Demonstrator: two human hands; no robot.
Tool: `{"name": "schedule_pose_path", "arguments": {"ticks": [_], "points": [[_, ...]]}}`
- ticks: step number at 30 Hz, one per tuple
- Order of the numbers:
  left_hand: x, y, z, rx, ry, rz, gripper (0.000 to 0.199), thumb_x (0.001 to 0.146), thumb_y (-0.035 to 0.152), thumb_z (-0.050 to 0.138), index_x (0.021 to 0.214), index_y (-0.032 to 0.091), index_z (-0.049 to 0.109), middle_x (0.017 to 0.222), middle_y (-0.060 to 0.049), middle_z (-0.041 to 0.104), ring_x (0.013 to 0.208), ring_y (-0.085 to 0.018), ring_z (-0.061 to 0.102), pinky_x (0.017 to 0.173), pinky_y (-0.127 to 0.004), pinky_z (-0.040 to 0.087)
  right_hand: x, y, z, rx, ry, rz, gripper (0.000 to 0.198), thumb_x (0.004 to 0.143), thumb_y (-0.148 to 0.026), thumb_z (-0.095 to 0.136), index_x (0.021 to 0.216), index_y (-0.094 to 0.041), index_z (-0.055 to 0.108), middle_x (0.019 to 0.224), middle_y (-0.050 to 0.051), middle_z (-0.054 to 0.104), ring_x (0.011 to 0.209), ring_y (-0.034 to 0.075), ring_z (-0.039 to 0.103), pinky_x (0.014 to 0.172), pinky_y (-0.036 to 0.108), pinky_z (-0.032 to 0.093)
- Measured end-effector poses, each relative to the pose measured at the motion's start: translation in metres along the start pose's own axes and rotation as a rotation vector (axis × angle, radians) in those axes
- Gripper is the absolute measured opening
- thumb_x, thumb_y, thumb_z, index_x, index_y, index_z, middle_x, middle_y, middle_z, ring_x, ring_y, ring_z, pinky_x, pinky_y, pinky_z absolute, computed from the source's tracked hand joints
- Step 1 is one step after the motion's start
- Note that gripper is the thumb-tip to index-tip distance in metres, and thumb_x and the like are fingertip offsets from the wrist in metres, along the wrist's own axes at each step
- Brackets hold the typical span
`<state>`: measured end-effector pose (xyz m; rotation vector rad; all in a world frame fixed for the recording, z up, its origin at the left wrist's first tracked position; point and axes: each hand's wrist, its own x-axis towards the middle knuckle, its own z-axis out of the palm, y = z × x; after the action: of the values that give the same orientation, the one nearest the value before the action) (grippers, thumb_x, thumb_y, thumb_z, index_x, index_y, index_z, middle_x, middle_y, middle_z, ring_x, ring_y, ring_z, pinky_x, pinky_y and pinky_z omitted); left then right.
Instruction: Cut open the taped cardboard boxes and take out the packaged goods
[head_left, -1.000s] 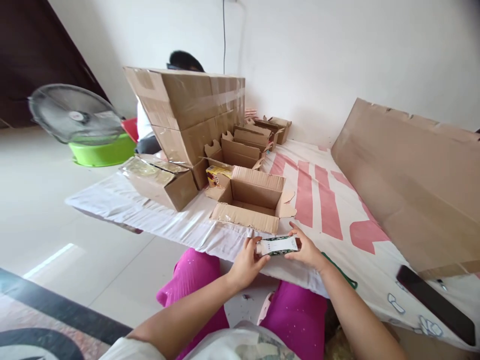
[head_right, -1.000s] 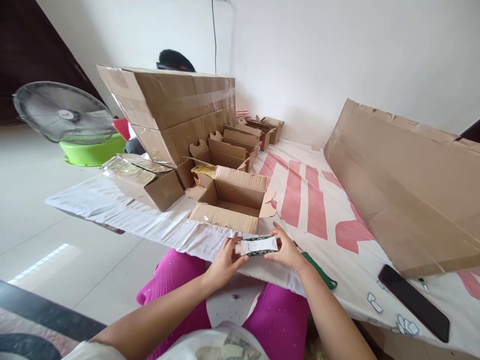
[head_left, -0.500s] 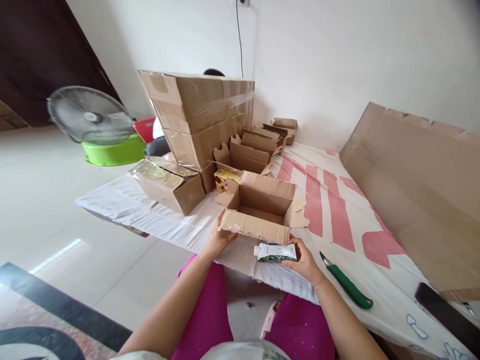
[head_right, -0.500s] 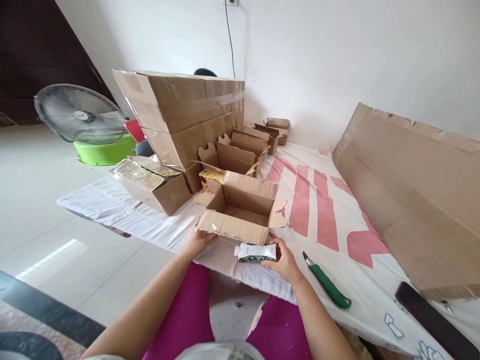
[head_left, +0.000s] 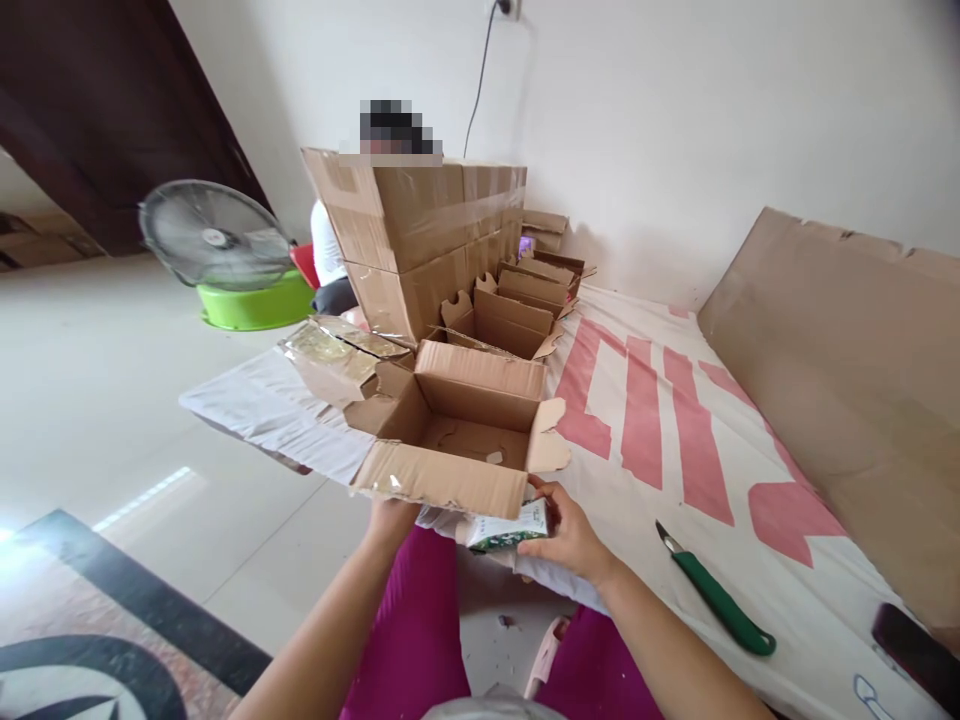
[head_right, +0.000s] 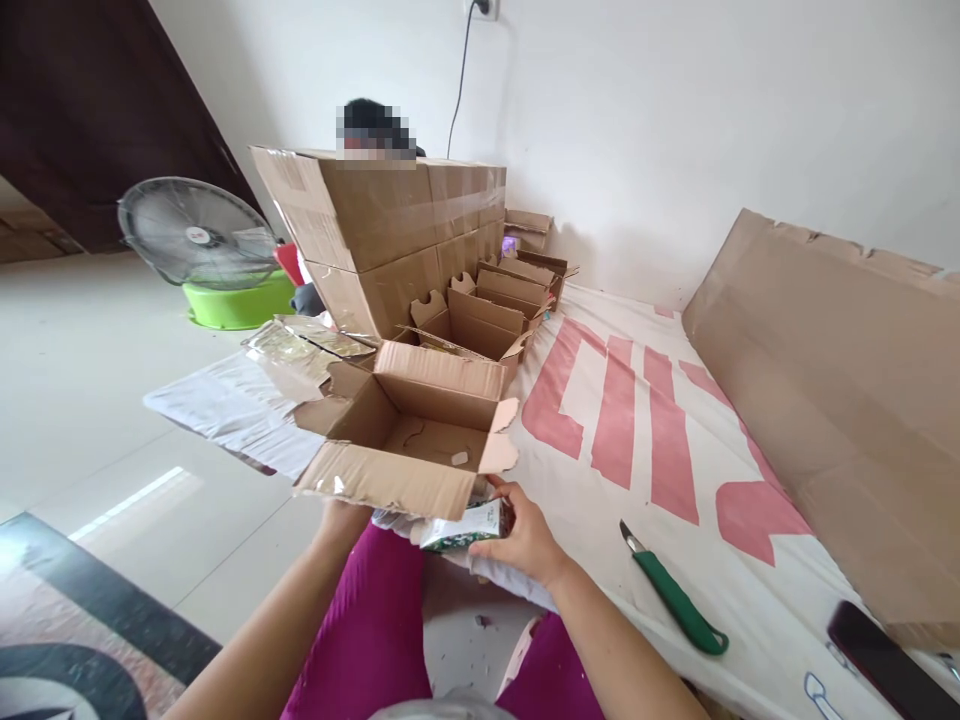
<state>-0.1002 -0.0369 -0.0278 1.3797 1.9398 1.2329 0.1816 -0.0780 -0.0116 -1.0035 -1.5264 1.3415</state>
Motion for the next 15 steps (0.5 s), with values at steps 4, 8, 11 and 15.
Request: {"name": "schedule_pose_path", "arguments": {"ticks": [4, 8, 11, 15], "points": [[0.005, -0.001, -0.013, 0.015, 0.214, -0.033, 0.058, 0.067, 0.037, 0.068, 0.117, 0.015, 0.049, 0.12, -0.015, 0.056, 0.117, -0.034, 0.056, 0.099, -0.053, 0.048, 0.021, 0.007, 0.017, 0.046, -0.023, 0.052, 0.065, 0.049, -0.044, 0.09, 0.097, -0.025, 0.05, 0.138, 0.01, 0.051, 0.093, 0.021, 0.063, 0.077, 0.036, 0.052], [-0.005, 0.001, -0.005, 0.039, 0.326, -0.021, 0.075, 0.064, 0.049, 0.071, 0.124, 0.017, 0.039, 0.115, -0.011, 0.053, 0.104, -0.028, 0.06, 0.09, -0.047, 0.053, 0.021, 0.016, 0.022, 0.013, 0.02, 0.042, 0.065, 0.052, -0.043, 0.089, 0.102, -0.026, 0.05, 0.125, 0.007, 0.06, 0.091, 0.019, 0.062, 0.08, 0.035, 0.051], [-0.007, 0.006, 0.006, 0.078, 0.082, -0.119, 0.053, 0.065, 0.046, 0.071, 0.104, 0.019, 0.047, 0.088, -0.003, 0.057, 0.086, -0.027, 0.063, 0.081, -0.045, 0.054, 0.015, 0.019, 0.021, -0.037, 0.014, 0.026, 0.065, 0.055, -0.041, 0.088, 0.106, -0.027, 0.05, 0.114, 0.005, 0.064, 0.094, 0.02, 0.062, 0.083, 0.034, 0.05], [0.006, 0.018, 0.02, 0.08, 0.009, 0.008, 0.053, 0.066, 0.037, 0.072, 0.108, 0.02, 0.045, 0.103, -0.008, 0.059, 0.1, -0.03, 0.062, 0.087, -0.045, 0.051, 0.013, 0.02, 0.021, -0.069, 0.028, 0.031, 0.063, 0.055, -0.041, 0.088, 0.104, -0.026, 0.05, 0.101, 0.002, 0.065, 0.088, 0.019, 0.061, 0.078, 0.032, 0.049]]}}
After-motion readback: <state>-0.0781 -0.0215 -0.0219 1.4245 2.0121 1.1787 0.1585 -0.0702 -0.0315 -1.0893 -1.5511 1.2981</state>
